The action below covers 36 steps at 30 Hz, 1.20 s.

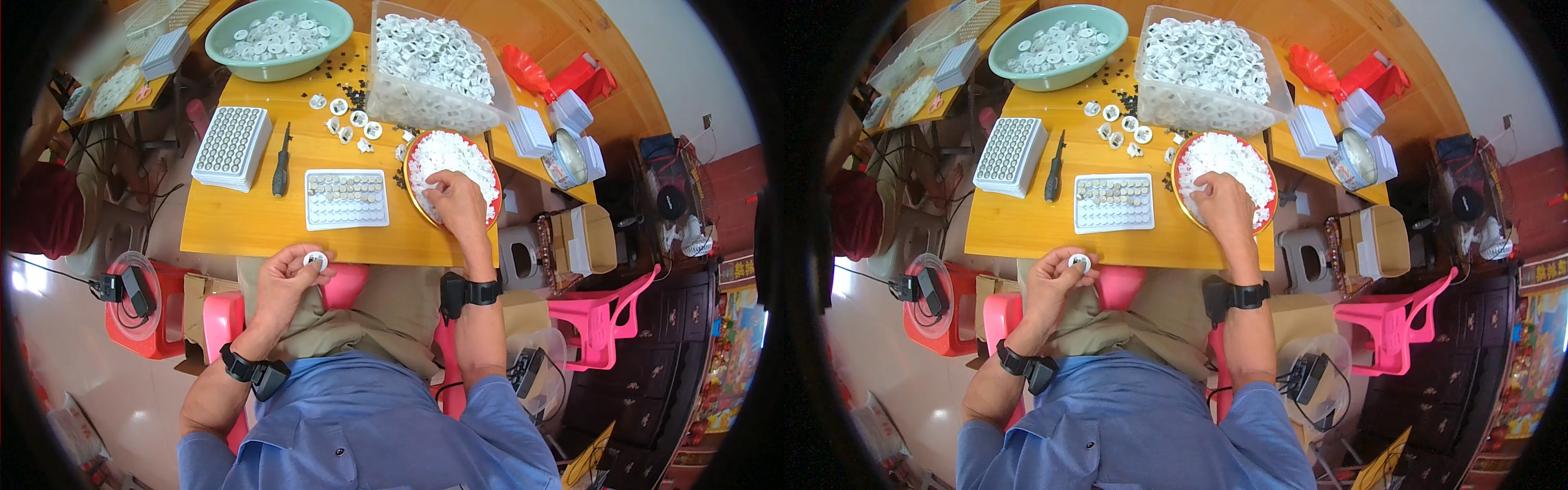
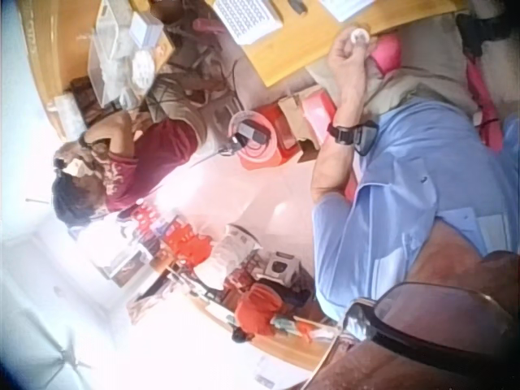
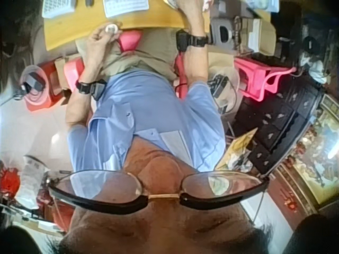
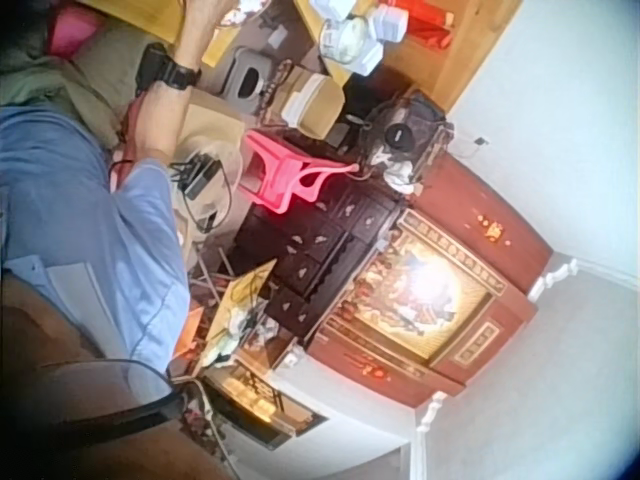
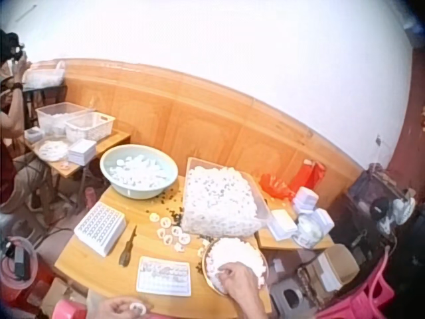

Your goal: Assemble small mechanical or electronic components by inserting small black pins into white plastic circular housings.

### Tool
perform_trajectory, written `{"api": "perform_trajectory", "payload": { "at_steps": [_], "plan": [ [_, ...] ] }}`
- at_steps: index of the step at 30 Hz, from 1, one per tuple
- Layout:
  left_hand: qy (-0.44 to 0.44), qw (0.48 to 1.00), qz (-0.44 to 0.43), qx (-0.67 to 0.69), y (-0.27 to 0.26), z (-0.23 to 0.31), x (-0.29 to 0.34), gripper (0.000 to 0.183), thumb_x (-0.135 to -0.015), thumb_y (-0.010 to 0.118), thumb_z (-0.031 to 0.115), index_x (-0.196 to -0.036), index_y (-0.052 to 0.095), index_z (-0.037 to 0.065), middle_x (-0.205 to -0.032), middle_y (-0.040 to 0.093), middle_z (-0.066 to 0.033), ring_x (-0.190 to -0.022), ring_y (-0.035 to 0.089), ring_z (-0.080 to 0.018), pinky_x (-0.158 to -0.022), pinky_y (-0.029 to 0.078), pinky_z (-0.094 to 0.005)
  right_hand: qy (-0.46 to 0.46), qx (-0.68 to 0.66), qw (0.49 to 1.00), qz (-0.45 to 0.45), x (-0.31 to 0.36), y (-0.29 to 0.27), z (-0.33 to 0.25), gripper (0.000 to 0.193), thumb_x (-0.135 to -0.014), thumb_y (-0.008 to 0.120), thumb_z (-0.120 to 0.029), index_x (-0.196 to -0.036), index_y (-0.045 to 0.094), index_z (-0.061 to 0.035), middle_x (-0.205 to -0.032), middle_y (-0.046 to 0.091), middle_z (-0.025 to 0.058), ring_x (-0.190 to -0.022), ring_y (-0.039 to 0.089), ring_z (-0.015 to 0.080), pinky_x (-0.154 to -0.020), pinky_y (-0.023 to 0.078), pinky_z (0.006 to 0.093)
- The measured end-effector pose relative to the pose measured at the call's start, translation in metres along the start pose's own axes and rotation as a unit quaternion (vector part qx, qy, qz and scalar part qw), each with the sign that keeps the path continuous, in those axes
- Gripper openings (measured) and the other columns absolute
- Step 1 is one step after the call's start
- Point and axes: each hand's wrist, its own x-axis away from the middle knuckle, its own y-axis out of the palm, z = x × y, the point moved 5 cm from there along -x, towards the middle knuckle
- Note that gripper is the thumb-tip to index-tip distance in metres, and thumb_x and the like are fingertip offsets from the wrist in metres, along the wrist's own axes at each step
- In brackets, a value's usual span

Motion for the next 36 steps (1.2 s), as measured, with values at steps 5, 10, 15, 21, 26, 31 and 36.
{"api": "perform_trajectory", "payload": {
  "at_steps": [5,10,15,21,26,31,36],
  "plan": [
    [-0.004,0.999,0.001,-0.042,-0.003,-0.002,-0.002,0.016,-0.094,0.061,0.002,-0.109,0.063,-0.003,-0.105,0.070,-0.0152,-0.087,0.070,-0.0189,-0.076,0.058,-0.0288,-0.030,0.025,0.999,0.023,0.002,0.001,-0.002,0.012,-0.080,0.068,-0.014,-0.089,0.075,-0.0090,-0.088,0.068,0.0139,-0.086,0.066,0.0323,-0.075,0.051,0.0431],
    [-0.013,1.000,-0.004,0.024,-0.001,0.000,-0.001,0.020,-0.096,0.058,0.003,-0.114,0.062,-0.003,-0.111,0.069,-0.0176,-0.091,0.070,-0.0211,-0.082,0.058,-0.0295,-0.048,0.011,0.996,0.081,-0.001,-0.004,0.003,0.012,-0.082,0.068,-0.015,-0.090,0.074,-0.0077,-0.087,0.069,0.0153,-0.081,0.066,0.0339,-0.074,0.051,0.0422],
    [-0.052,0.984,-0.049,0.163,0.003,0.002,0.000,0.030,-0.101,0.052,0.011,-0.126,0.057,-0.005,-0.121,0.065,-0.0204,-0.104,0.068,-0.0275,-0.094,0.056,-0.0359,-0.002,-0.214,0.973,0.081,-0.007,0.000,0.016,0.012,-0.086,0.065,-0.005,-0.094,0.072,-0.0003,-0.077,0.070,0.0097,-0.065,0.066,0.0158,-0.062,0.049,0.0277],
    [-0.057,0.978,-0.069,0.191,0.002,0.001,0.001,0.035,-0.103,0.049,0.015,-0.131,0.052,-0.005,-0.128,0.060,-0.0222,-0.111,0.065,-0.0284,-0.095,0.055,-0.0346,-0.015,-0.392,0.920,-0.003,0.002,0.000,-0.010,0.014,-0.087,0.063,0.000,-0.100,0.069,0.0027,-0.078,0.069,0.0046,-0.067,0.064,0.0079,-0.061,0.046,0.0209],
    [-0.065,0.968,-0.087,0.225,0.000,0.000,0.001,0.035,-0.103,0.048,0.015,-0.133,0.051,-0.003,-0.130,0.059,-0.0225,-0.114,0.064,-0.0286,-0.097,0.054,-0.0350,-0.034,-0.446,0.893,-0.059,0.015,0.011,-0.037,0.016,-0.088,0.062,-0.001,-0.102,0.069,0.0020,-0.076,0.066,0.0014,-0.066,0.061,0.0065,-0.060,0.044,0.0206],
    [-0.066,0.967,-0.080,0.233,-0.002,-0.003,-0.001,0.036,-0.103,0.049,0.015,-0.134,0.051,-0.003,-0.130,0.059,-0.0224,-0.113,0.064,-0.0284,-0.097,0.054,-0.0357,-0.069,-0.385,0.910,-0.137,0.031,0.029,-0.057,0.019,-0.087,0.062,0.000,-0.105,0.068,-0.0004,-0.076,0.063,-0.0013,-0.065,0.056,0.0047,-0.060,0.044,0.0201],
    [-0.062,0.964,-0.083,0.244,-0.003,-0.004,-0.004,0.036,-0.103,0.048,0.016,-0.134,0.051,-0.003,-0.129,0.060,-0.0215,-0.112,0.064,-0.0277,-0.098,0.054,-0.0362,-0.064,-0.429,0.878,-0.202,0.052,0.050,-0.081,0.019,-0.086,0.066,-0.001,-0.105,0.068,0.0000,-0.078,0.064,0.0003,-0.067,0.058,0.0062,-0.062,0.046,0.0208]
  ]
}}
